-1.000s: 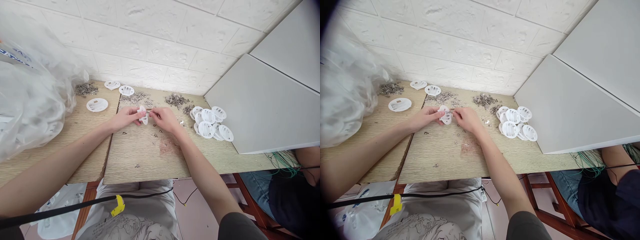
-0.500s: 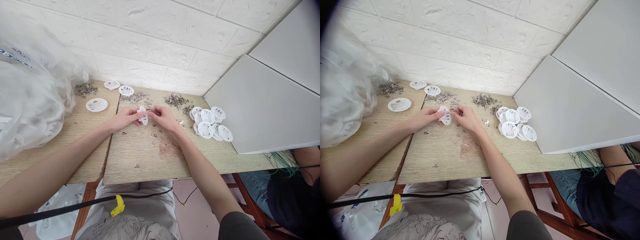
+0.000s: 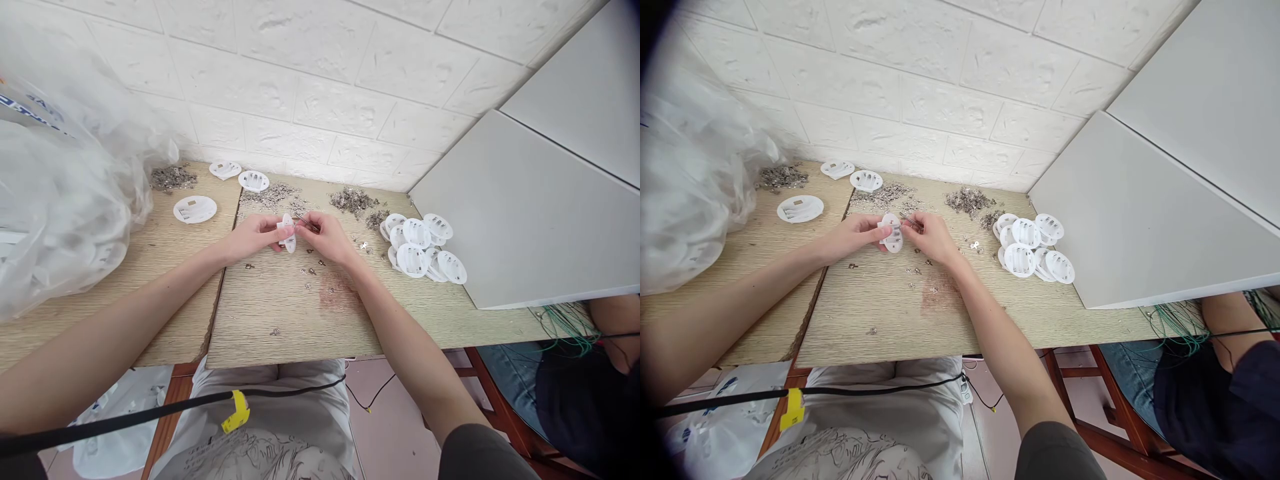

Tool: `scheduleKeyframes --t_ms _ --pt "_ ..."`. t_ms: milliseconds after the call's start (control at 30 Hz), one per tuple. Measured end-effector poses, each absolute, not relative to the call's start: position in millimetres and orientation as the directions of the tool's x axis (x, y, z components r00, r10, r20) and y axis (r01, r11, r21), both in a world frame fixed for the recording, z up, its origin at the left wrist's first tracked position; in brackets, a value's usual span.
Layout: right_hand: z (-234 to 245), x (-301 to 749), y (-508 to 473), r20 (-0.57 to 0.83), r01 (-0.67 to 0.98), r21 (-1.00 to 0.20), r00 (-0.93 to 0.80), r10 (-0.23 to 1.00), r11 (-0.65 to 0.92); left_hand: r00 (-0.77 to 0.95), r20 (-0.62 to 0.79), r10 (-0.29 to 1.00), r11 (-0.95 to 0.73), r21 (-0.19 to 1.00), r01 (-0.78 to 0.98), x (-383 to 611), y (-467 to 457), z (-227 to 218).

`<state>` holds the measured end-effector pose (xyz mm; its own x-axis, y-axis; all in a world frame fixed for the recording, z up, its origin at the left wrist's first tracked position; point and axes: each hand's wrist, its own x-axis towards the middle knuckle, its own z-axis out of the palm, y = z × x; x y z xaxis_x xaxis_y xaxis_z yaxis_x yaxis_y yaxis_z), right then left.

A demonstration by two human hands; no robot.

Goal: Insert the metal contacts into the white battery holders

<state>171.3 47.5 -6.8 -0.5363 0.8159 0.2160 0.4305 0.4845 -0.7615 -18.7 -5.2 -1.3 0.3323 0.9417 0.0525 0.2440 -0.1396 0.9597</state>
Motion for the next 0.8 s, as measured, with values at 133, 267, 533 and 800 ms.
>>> scheduleKeyframes --t_ms 133,267,533,800 --pt "-6.3 169.3 44.0 0.179 0.458 -0.772 -0.509 0.842 0.440 0.322 0.044 0.946 -0.138 0.951 0.276 -18.2 -6.7 1.3" --pt "-4.8 167.5 41.1 0.147 0.472 -0.789 -0.475 0.868 0.393 0.328 0.031 0.944 -0.147 0.930 0.337 -18.4 -8.4 3.8" --pt "-3.9 166.3 39.6 0.153 0.496 -0.779 -0.443 0.883 0.384 0.307 0.026 0.951 -0.173 0.869 0.464 -18.4 -11.1 6.4" --pt "-7.0 166.9 40.6 0.194 0.509 -0.750 -0.441 0.876 0.423 0.282 0.020 0.959 -0.128 0.919 0.372 -17.1 -10.9 5.3"
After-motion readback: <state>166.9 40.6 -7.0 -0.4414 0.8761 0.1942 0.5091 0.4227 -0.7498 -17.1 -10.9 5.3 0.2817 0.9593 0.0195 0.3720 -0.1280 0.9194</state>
